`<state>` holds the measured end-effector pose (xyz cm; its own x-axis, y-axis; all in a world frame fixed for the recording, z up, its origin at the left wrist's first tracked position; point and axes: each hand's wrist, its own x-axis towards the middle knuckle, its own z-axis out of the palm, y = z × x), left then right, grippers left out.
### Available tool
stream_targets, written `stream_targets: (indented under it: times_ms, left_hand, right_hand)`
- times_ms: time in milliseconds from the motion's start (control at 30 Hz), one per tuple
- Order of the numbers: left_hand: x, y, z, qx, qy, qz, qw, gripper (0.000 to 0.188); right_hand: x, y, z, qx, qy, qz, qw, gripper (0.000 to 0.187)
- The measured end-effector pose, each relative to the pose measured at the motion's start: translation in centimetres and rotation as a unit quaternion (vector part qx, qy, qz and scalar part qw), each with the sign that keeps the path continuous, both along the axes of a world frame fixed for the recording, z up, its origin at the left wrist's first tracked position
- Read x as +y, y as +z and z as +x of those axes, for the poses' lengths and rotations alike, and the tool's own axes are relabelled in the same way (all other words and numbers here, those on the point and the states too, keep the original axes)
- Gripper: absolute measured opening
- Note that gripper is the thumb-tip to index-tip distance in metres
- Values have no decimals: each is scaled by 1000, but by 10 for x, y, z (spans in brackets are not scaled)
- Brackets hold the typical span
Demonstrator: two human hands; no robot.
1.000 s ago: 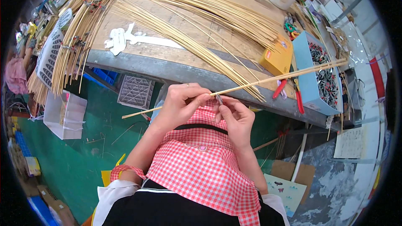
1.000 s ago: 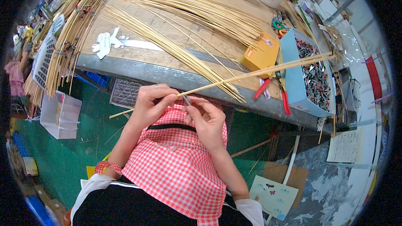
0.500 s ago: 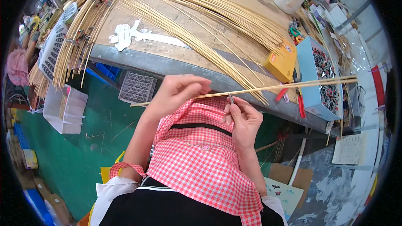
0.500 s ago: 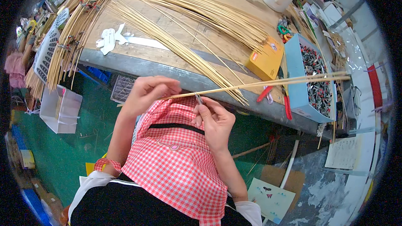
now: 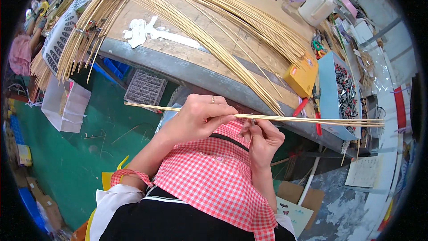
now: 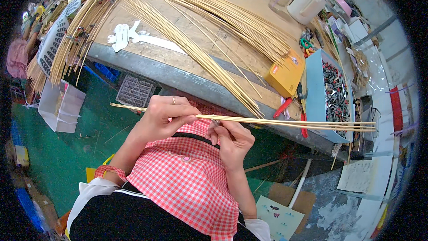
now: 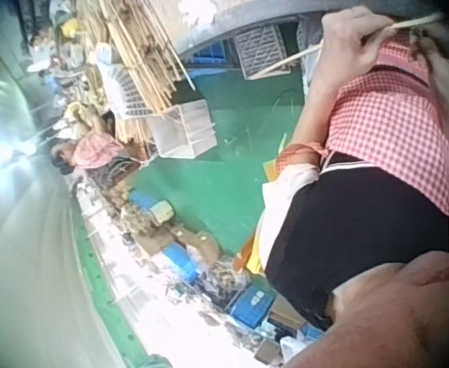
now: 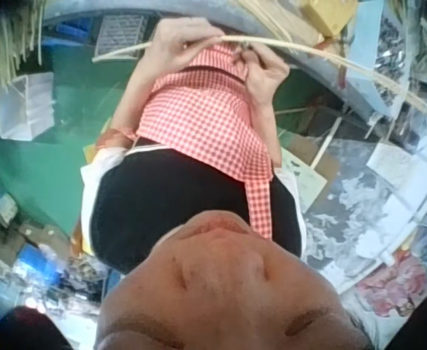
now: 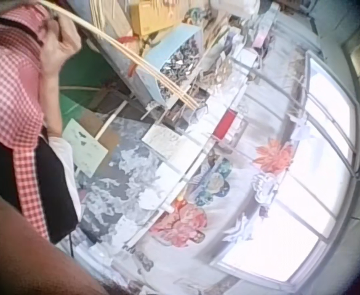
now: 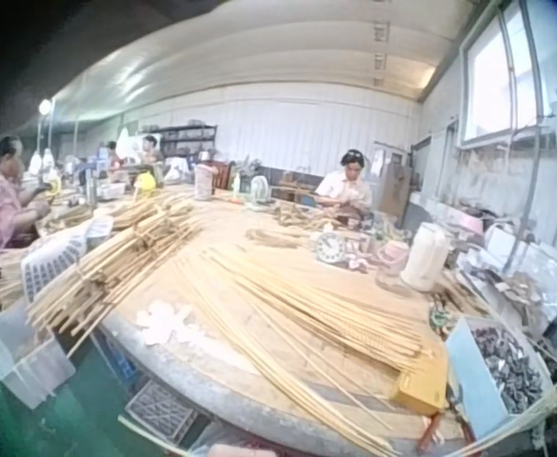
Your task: The person sits at a workbench and repeatedly picks up thin bamboo sticks, aligns them, and secures them with small metal fasteners. They handle the sticks one by one, using their fingers to manipulate the fasteners onto the bamboo.
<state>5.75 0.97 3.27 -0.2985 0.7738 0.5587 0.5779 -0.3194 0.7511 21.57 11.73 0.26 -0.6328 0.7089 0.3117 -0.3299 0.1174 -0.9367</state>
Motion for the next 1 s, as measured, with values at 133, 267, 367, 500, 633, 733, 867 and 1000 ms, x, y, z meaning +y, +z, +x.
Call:
stream_targets:
  times_ms: [133, 267, 367, 500, 633, 733, 867, 1000]
  left_hand:
    - [-1, 0, 1, 0, 2, 10, 1000, 11]
    - [-1, -1, 5, -6, -4, 21, 1000, 12]
    - [-1, -1, 5, -3, -7, 19, 1000, 12]
    - [-1, 1, 5, -5, -6, 14, 1000, 11]
    - [-1, 0, 5, -2, -4, 20, 1000, 12]
    - [-2, 1, 5, -2, -5, 17, 1000, 12]
    - [-3, 2, 4, -7, -12, -1, 1000, 13]
    - [-3, 3, 1, -6, -27, -15, 1000, 12]
  right_hand:
    - [-1, 4, 2, -15, -4, 37, 999, 23]
    - [-6, -1, 0, -3, 14, 32, 999, 24]
    - [-7, 1, -1, -1, 8, 49, 999, 25]
    - [-8, 2, -2, -10, 9, 58, 998, 23]
    - [-7, 2, -1, -14, 12, 66, 998, 20]
    - [-6, 3, -2, -17, 17, 80, 997, 22]
    - [-3, -1, 3, -50, 17, 107, 993, 22]
    - [4, 1, 4, -49, 43, 171, 983, 25]
